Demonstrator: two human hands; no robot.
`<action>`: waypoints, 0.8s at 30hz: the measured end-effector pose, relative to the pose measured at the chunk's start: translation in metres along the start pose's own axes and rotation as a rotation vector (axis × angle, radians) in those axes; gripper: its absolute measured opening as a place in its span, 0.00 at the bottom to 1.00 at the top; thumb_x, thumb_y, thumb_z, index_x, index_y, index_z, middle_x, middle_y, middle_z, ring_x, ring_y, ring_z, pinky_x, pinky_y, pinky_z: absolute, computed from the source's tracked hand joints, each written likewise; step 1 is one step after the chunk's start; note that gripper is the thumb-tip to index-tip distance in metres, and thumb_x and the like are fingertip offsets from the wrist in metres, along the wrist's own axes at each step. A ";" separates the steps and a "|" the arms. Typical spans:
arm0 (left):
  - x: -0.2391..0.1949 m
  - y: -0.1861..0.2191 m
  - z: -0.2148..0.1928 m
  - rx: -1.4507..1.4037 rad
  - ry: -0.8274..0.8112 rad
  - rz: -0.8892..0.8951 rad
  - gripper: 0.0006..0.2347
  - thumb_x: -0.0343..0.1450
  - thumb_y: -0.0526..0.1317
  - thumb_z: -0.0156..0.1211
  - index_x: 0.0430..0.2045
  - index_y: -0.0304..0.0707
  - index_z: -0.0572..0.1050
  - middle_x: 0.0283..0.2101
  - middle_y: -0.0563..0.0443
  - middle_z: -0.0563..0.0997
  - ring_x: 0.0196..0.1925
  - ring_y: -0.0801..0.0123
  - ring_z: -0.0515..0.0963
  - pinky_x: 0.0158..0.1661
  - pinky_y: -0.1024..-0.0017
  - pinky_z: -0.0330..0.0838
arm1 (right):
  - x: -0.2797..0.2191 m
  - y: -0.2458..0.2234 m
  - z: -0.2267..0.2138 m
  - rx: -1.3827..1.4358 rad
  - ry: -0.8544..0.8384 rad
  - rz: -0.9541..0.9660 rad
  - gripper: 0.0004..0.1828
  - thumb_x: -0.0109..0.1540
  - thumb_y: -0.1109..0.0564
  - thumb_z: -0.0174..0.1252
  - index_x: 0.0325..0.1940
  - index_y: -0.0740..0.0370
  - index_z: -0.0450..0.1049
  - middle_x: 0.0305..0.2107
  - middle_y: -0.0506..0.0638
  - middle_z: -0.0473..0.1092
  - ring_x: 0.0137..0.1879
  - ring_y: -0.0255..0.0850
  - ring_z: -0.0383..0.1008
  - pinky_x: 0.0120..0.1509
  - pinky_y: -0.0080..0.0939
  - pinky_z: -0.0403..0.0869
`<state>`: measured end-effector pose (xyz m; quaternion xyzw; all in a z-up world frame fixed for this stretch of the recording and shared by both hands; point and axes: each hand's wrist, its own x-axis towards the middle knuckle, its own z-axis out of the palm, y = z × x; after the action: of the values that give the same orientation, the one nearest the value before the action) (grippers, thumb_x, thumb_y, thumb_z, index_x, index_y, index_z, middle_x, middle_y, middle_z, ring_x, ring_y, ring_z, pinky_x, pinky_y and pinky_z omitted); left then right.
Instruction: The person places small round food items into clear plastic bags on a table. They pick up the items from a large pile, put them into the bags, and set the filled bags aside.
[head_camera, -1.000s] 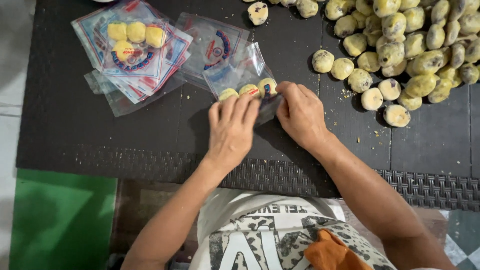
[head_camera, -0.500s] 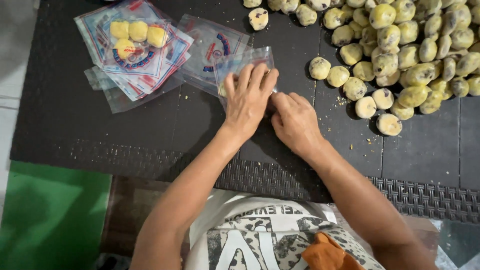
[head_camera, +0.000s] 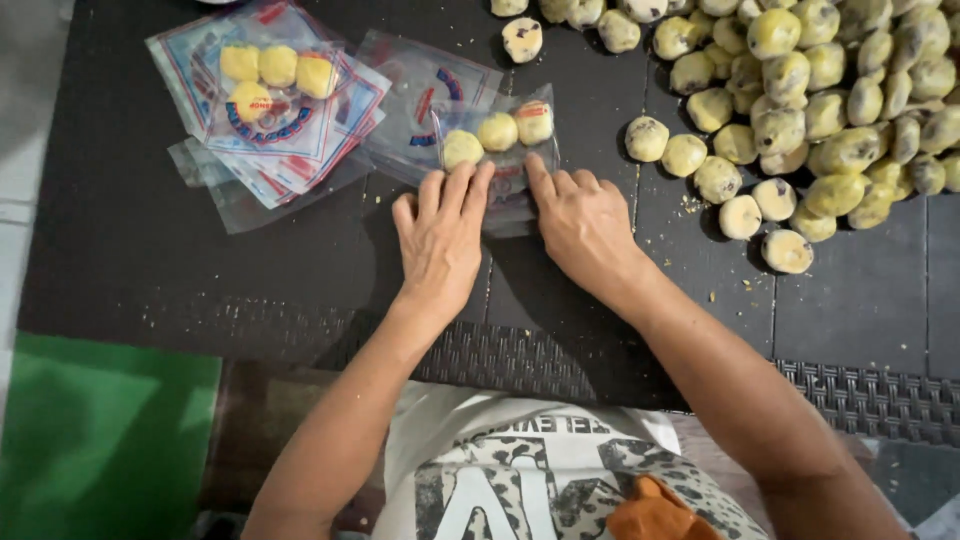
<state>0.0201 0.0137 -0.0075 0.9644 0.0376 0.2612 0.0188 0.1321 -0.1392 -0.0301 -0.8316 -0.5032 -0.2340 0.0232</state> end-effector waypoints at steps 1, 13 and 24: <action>0.000 0.000 0.005 0.018 -0.064 -0.056 0.17 0.73 0.35 0.45 0.58 0.45 0.66 0.54 0.51 0.70 0.57 0.58 0.66 0.48 0.57 0.61 | 0.003 -0.001 -0.001 -0.063 -0.064 0.053 0.27 0.58 0.53 0.48 0.61 0.58 0.66 0.25 0.47 0.68 0.33 0.45 0.73 0.35 0.43 0.71; -0.006 -0.007 0.019 0.100 0.098 -0.045 0.11 0.72 0.32 0.46 0.48 0.37 0.70 0.48 0.45 0.72 0.51 0.55 0.70 0.44 0.60 0.62 | 0.010 -0.007 -0.007 0.032 -0.424 0.161 0.36 0.57 0.51 0.51 0.70 0.49 0.53 0.21 0.51 0.74 0.27 0.53 0.79 0.32 0.54 0.75; -0.008 -0.013 0.033 0.010 0.079 -0.273 0.17 0.67 0.35 0.53 0.52 0.43 0.67 0.50 0.52 0.69 0.49 0.60 0.69 0.42 0.60 0.63 | 0.052 -0.019 -0.009 -0.031 0.196 0.010 0.15 0.56 0.52 0.57 0.45 0.56 0.74 0.32 0.48 0.62 0.42 0.49 0.63 0.42 0.48 0.60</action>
<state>0.0292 0.0255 -0.0408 0.9393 0.1702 0.2940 0.0479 0.1330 -0.0893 -0.0042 -0.8074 -0.4906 -0.3221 0.0605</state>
